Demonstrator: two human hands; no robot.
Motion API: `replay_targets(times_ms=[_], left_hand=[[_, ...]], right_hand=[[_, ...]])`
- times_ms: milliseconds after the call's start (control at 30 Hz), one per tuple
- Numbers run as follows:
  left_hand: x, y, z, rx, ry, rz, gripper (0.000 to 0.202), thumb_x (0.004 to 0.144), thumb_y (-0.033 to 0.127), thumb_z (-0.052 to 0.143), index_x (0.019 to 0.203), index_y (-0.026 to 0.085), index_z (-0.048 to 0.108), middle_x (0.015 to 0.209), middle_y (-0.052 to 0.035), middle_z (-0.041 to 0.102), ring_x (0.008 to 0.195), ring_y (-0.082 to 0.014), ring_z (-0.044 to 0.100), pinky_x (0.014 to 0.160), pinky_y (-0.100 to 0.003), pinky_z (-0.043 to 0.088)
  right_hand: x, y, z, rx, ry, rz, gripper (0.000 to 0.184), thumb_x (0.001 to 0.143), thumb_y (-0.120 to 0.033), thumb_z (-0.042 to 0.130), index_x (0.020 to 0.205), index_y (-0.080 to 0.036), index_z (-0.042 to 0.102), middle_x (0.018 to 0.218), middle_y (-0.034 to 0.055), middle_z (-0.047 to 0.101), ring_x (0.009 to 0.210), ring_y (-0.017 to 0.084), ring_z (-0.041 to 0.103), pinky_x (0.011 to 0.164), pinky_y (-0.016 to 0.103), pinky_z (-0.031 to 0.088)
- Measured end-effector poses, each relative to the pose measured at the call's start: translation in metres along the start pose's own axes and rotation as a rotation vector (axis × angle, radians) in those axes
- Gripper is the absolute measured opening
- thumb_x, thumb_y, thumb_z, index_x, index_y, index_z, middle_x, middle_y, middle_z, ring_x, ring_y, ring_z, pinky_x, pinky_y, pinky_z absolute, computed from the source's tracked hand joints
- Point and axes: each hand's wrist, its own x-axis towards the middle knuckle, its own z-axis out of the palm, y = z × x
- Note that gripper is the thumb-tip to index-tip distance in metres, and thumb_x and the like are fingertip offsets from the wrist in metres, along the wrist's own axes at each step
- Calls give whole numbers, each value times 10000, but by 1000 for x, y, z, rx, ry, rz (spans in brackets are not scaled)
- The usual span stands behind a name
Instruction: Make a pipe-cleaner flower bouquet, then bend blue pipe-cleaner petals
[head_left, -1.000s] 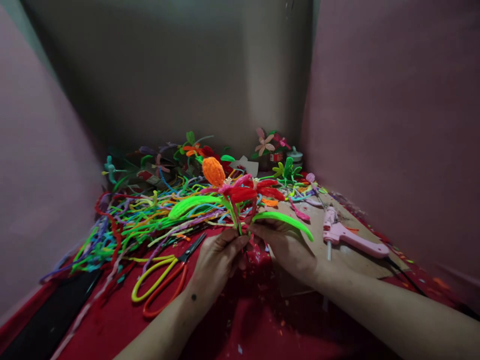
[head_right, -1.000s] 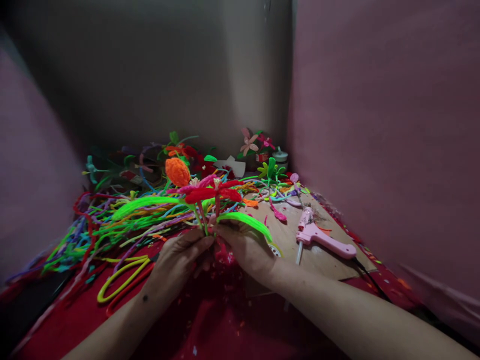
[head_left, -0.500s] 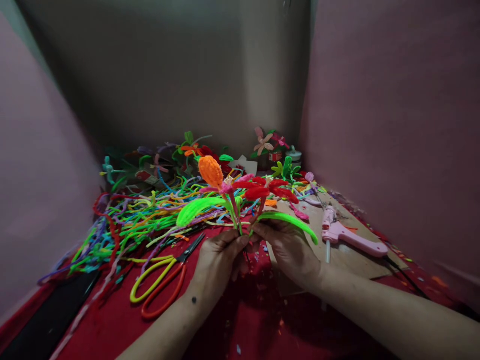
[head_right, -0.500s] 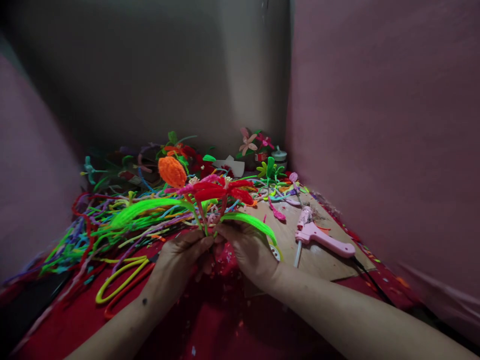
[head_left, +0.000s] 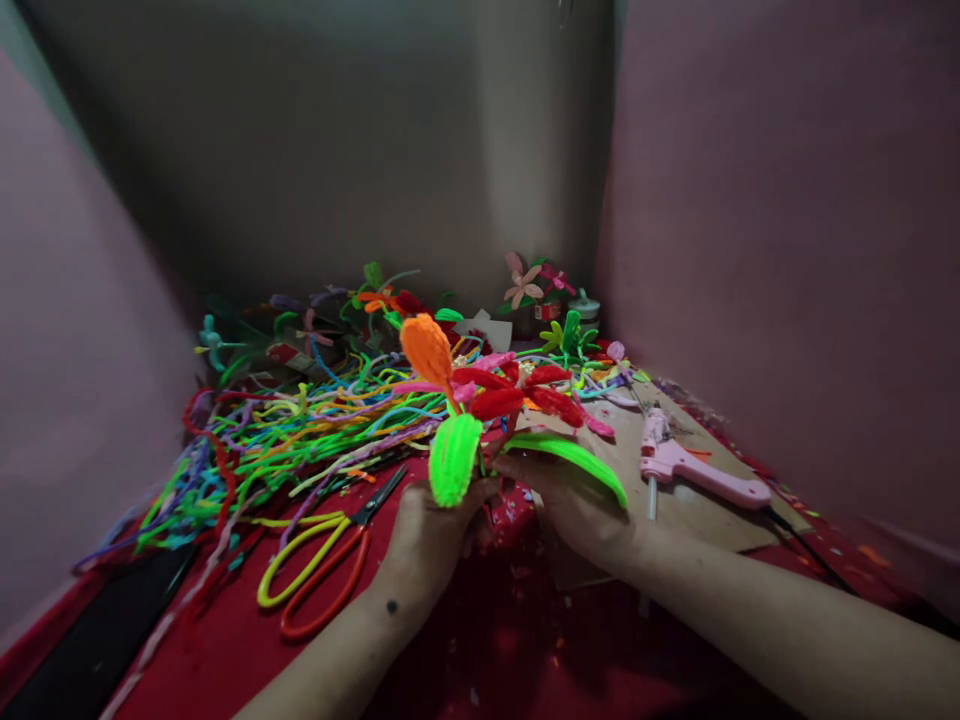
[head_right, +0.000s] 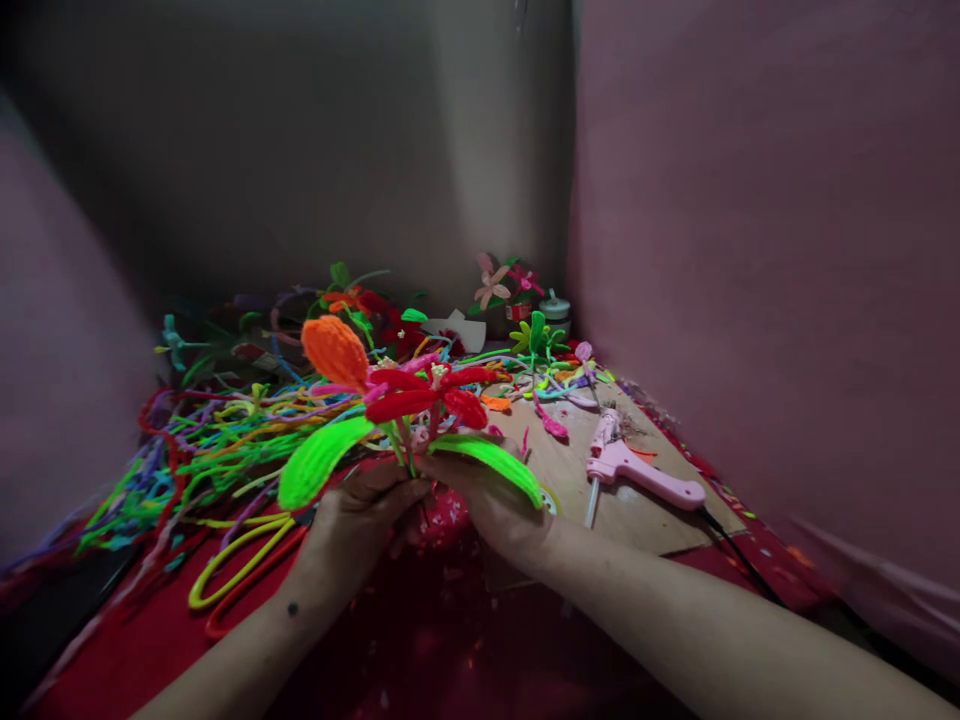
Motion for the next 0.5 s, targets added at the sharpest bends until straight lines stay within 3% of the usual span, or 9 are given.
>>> replay_targets(times_ms=[100,300,500], left_hand=[[-1,0,2,-21,13,10,226,616,355,666,546,162,572,356,30,518,303,-84,403,330,-193,297],[-1,-6,1,-18,50,68,252,613,366,692,527,160,575,361,32,516,334,-84,413,356,-194,311],[-2,-6,1,18,29,105,217,624,353,688,560,155,625,365,35,518,352,-81,414,371,-188,312]], right_hand=[[-3,-6,1,49,58,26,144,698,-331,681,633,-205,658,658,-2,648,656,156,594,661,284,502],[-1,-1,-1,24,26,36,174,683,-332,696,590,-199,633,639,5,638,646,163,573,628,287,493],[-5,3,-1,-5,-114,81,197,818,-371,551,739,-240,675,793,-11,663,807,166,598,813,298,454]])
